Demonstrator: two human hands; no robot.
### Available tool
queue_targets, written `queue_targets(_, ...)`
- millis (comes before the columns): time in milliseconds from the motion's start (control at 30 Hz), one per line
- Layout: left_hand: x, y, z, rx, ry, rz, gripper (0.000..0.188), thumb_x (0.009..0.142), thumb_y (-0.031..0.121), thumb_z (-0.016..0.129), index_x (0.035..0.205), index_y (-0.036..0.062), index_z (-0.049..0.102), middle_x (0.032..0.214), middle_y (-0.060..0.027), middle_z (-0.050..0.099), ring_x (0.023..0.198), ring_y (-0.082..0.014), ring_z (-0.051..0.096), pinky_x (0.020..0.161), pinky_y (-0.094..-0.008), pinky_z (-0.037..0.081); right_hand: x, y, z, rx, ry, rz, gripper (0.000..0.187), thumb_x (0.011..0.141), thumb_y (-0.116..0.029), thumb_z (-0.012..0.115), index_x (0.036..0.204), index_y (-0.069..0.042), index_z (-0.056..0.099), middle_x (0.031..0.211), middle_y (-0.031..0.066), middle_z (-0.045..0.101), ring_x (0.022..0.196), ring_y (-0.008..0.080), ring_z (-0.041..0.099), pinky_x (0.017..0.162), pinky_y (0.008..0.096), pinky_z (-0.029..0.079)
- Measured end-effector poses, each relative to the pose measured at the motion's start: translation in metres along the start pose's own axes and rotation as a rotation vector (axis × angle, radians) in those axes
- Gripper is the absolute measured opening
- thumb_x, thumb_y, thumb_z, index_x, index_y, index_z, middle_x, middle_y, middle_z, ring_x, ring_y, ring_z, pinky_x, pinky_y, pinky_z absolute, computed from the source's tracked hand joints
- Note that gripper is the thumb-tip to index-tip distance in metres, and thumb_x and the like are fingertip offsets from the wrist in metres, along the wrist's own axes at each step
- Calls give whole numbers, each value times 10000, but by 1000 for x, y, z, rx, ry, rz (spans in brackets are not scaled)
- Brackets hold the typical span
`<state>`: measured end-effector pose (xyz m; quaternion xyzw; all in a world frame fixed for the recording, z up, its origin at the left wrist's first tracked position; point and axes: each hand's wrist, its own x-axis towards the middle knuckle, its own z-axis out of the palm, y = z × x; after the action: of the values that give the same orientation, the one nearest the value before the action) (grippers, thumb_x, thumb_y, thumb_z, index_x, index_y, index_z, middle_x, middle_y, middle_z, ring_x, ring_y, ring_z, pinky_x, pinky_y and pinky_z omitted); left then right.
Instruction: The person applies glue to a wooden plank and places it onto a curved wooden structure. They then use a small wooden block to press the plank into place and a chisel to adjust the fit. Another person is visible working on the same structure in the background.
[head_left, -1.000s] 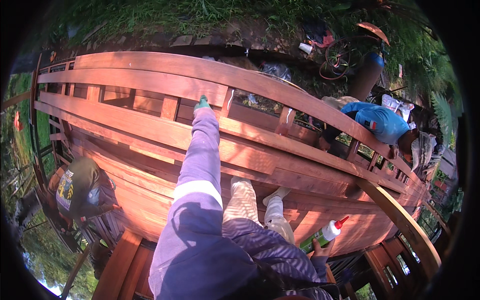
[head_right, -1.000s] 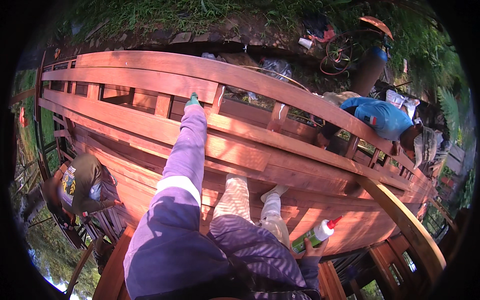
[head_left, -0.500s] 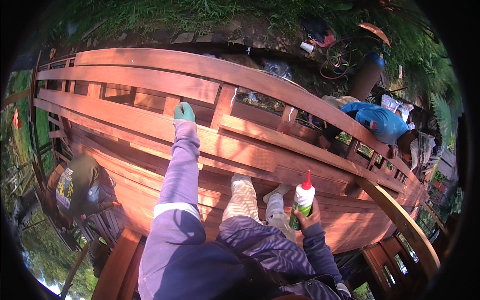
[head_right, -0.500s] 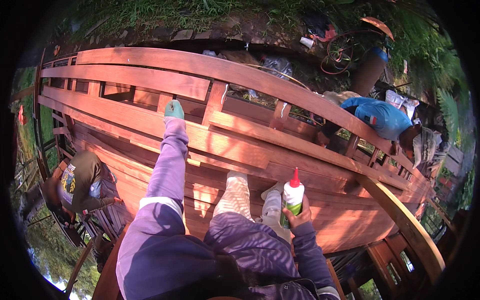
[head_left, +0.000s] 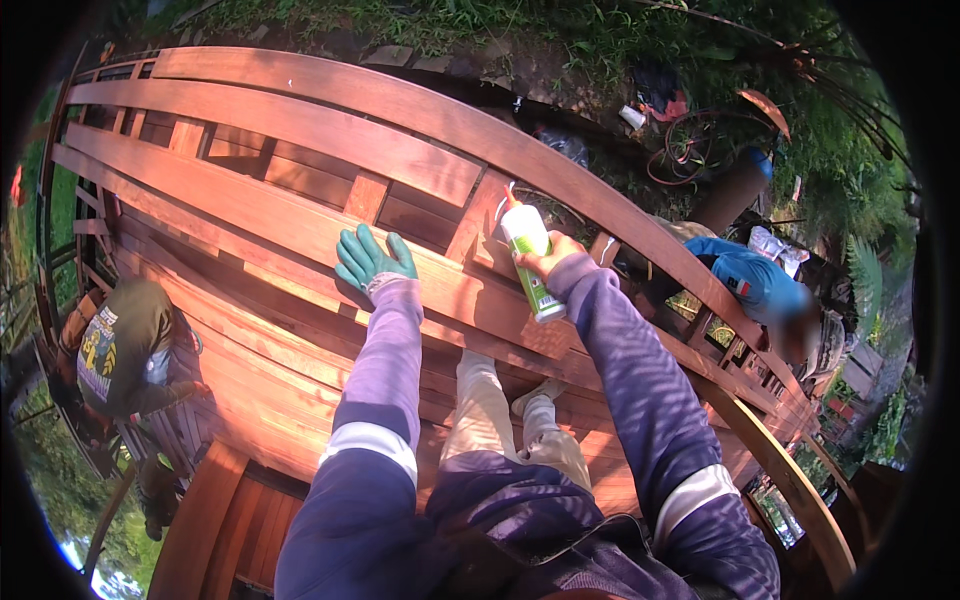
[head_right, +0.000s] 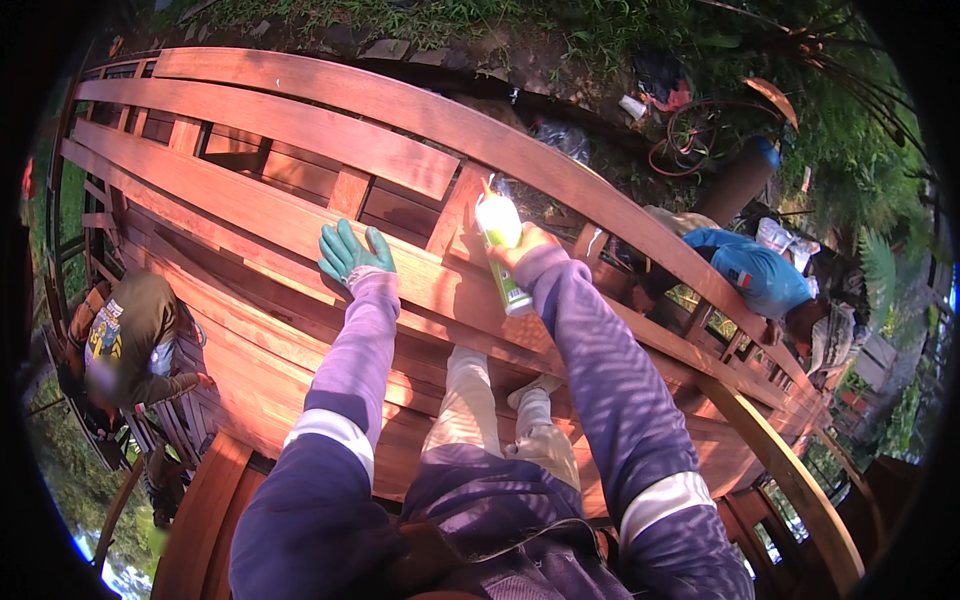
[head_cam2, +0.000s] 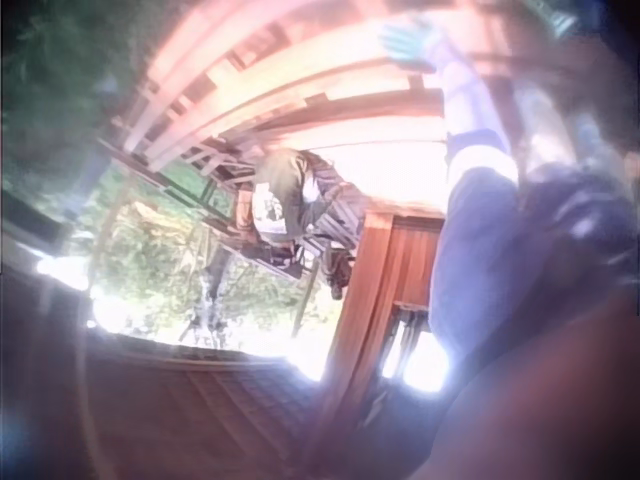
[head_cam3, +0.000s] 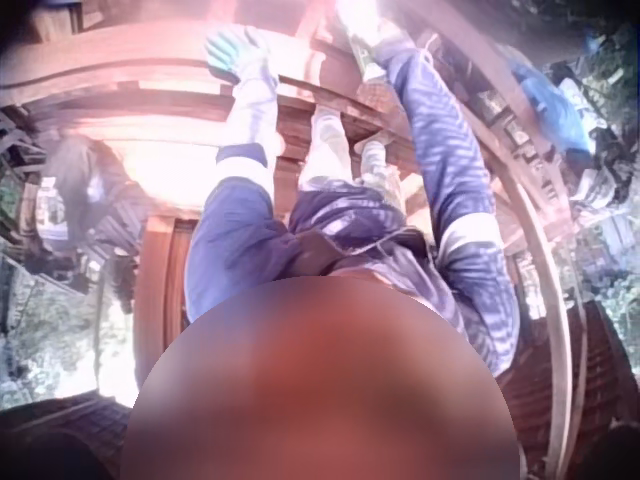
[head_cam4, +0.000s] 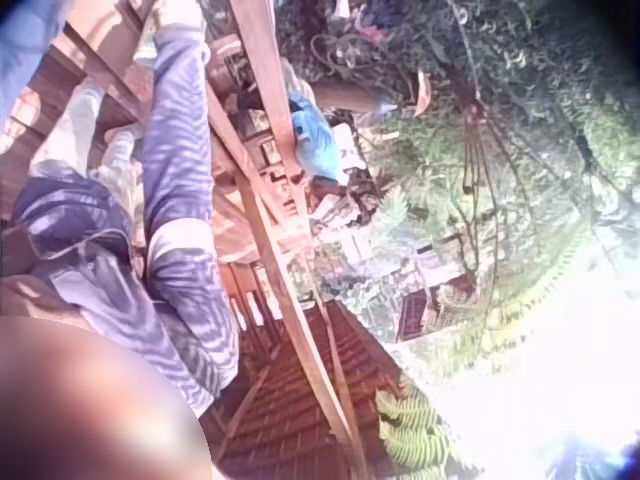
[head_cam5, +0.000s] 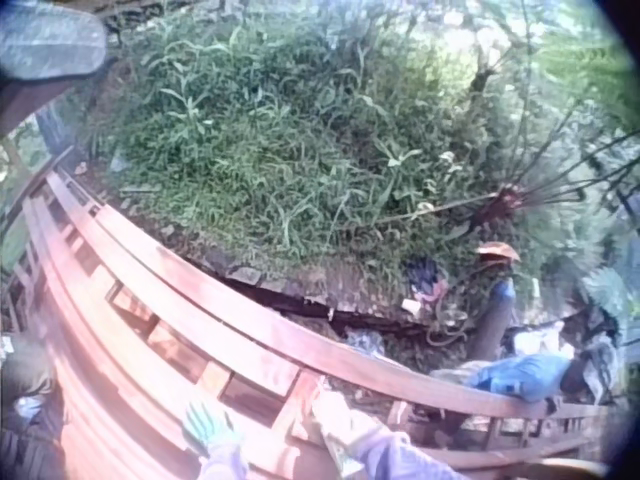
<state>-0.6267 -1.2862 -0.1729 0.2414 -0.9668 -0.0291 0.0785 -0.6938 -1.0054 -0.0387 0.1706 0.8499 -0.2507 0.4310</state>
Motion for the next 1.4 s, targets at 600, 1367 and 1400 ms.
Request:
queue_targets(600, 6, 2, -10, 11, -119, -3, 592, 977, 449, 553, 1425, 66, 506, 1538, -232, 420, 1453, -404, 343, 1158, -616, 231, 45, -20, 2, -30, -21, 193, 613, 722, -455, 864, 1081, 25, 738, 1021, 205, 752, 936, 315, 743, 863, 407, 563)
queue_targets(1367, 47, -45, -20, -135, -657, 125, 921, 936, 654, 571, 1535, -19, 381, 1630, -279, 279, 1528, -394, 244, 1241, -472, 232, -235, 167, 92, 475, 395, -418, 920, 675, -175, 767, 1497, -55, 371, 1333, 227, 606, 1234, 395, 607, 1049, 456, 499)
queue_targets(1400, 46, -50, -32, -146, -623, 204, 854, 921, 574, 644, 1481, -42, 455, 1578, -303, 357, 1464, -430, 353, 1212, -480, 307, -262, 196, 100, 598, 374, -501, 944, 668, -163, 767, 1515, -82, 358, 1342, 228, 600, 1237, 403, 603, 1053, 461, 496)
